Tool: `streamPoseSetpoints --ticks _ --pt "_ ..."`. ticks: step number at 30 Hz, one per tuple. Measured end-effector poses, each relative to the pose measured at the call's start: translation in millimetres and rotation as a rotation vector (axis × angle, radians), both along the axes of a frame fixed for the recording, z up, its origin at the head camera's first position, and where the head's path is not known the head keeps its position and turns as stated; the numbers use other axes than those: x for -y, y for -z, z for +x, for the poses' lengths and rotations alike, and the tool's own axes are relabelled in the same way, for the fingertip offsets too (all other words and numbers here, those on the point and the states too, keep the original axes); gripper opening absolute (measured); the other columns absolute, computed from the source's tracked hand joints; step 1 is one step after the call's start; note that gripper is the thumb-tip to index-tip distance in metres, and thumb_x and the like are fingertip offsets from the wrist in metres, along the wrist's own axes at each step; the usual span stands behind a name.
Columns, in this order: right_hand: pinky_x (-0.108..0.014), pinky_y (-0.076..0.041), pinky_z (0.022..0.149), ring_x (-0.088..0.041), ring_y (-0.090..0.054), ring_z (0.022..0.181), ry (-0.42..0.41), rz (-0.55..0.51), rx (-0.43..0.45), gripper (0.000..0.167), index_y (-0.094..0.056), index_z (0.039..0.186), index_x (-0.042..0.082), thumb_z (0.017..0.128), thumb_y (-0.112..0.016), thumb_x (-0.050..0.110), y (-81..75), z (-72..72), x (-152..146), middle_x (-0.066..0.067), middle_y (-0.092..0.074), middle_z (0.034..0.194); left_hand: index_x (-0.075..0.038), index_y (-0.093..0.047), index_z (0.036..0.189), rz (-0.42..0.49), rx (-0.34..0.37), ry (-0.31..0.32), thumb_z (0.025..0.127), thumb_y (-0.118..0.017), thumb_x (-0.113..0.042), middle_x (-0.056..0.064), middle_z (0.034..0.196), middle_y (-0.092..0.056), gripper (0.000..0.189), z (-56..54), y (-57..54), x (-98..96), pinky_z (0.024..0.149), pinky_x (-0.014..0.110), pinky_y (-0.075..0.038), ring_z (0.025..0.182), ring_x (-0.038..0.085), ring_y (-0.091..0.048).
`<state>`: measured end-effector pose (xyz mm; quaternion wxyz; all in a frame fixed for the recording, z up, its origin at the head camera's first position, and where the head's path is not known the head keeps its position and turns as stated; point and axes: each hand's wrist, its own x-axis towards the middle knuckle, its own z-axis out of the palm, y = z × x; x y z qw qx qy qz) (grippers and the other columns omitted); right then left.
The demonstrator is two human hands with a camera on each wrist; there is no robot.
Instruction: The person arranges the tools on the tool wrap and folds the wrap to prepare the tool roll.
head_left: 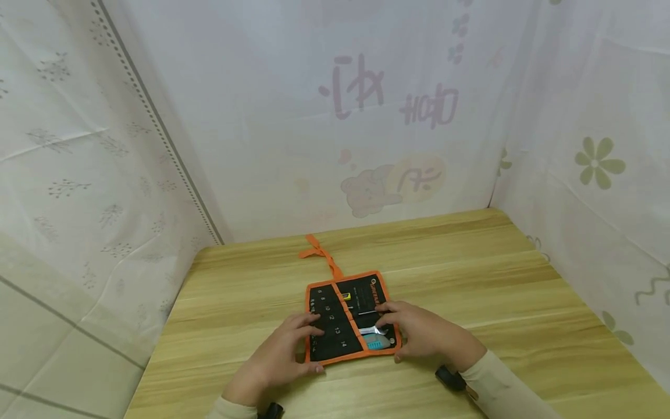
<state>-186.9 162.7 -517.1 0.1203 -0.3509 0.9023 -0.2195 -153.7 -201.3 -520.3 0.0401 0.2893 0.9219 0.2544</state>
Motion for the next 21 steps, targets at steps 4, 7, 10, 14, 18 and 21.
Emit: streamPoseSetpoints --ticks 4,7,10,14,18,21 --pt "-0.049 -0.046 0.111 -0.028 -0.045 0.145 -0.001 -0.021 -0.021 0.042 -0.073 0.120 0.028 0.082 -0.091 0.032 1.1 -0.3 0.0 -0.001 -0.047 0.159 -0.022 -0.071 0.130 0.001 0.000 0.026 0.078 -0.093 -0.044 0.004 0.160 -0.046 0.061 -0.6 0.6 1.2 0.114 0.058 -0.040 0.148 0.031 -0.038" --pt "-0.048 -0.047 0.110 -0.028 -0.047 0.143 -0.001 -0.055 -0.032 0.024 -0.073 0.108 0.033 0.088 -0.085 0.031 1.7 -0.8 -0.5 -0.001 -0.050 0.157 -0.024 -0.073 0.122 0.016 -0.005 0.019 0.081 -0.091 -0.038 0.003 0.159 -0.048 0.046 -1.0 0.8 1.1 0.113 0.058 -0.041 0.148 0.030 -0.040" --pt "-0.050 -0.047 0.109 -0.028 -0.049 0.142 0.004 -0.088 -0.023 0.014 -0.072 0.103 0.035 0.093 -0.081 0.032 2.1 -1.0 -1.2 -0.002 -0.052 0.155 -0.028 -0.075 0.110 0.044 -0.018 0.007 0.087 -0.087 -0.036 0.002 0.156 -0.051 0.027 -1.1 1.5 0.8 0.113 0.056 -0.042 0.147 0.029 -0.042" --pt "-0.050 -0.047 0.109 -0.027 -0.051 0.140 0.025 -0.100 -0.015 0.008 -0.072 0.103 0.035 0.098 -0.075 0.031 2.3 -1.5 -1.6 0.000 -0.055 0.152 -0.032 -0.072 0.101 0.067 -0.043 -0.011 0.093 -0.081 -0.033 0.000 0.153 -0.054 0.012 -1.3 2.8 0.8 0.112 0.052 -0.044 0.145 0.026 -0.045" --pt "-0.048 -0.049 0.107 -0.023 -0.056 0.135 0.036 -0.111 -0.028 0.006 -0.072 0.107 0.032 0.104 -0.067 0.030 3.7 -3.7 -2.0 0.002 -0.061 0.145 -0.036 -0.068 0.098 0.087 -0.059 -0.043 0.098 -0.076 -0.031 -0.003 0.148 -0.060 0.010 -2.0 3.5 0.1 0.112 0.049 -0.045 0.140 0.022 -0.051" --pt "-0.044 -0.052 0.103 -0.017 -0.061 0.124 0.039 -0.127 -0.042 0.011 -0.073 0.111 0.030 0.107 -0.063 0.031 5.5 -5.8 -2.4 0.007 -0.066 0.133 -0.035 -0.067 0.097 0.103 -0.083 -0.064 0.101 -0.073 -0.032 -0.005 0.141 -0.065 0.007 -3.0 4.6 -0.9 0.110 0.048 -0.047 0.135 0.019 -0.056"
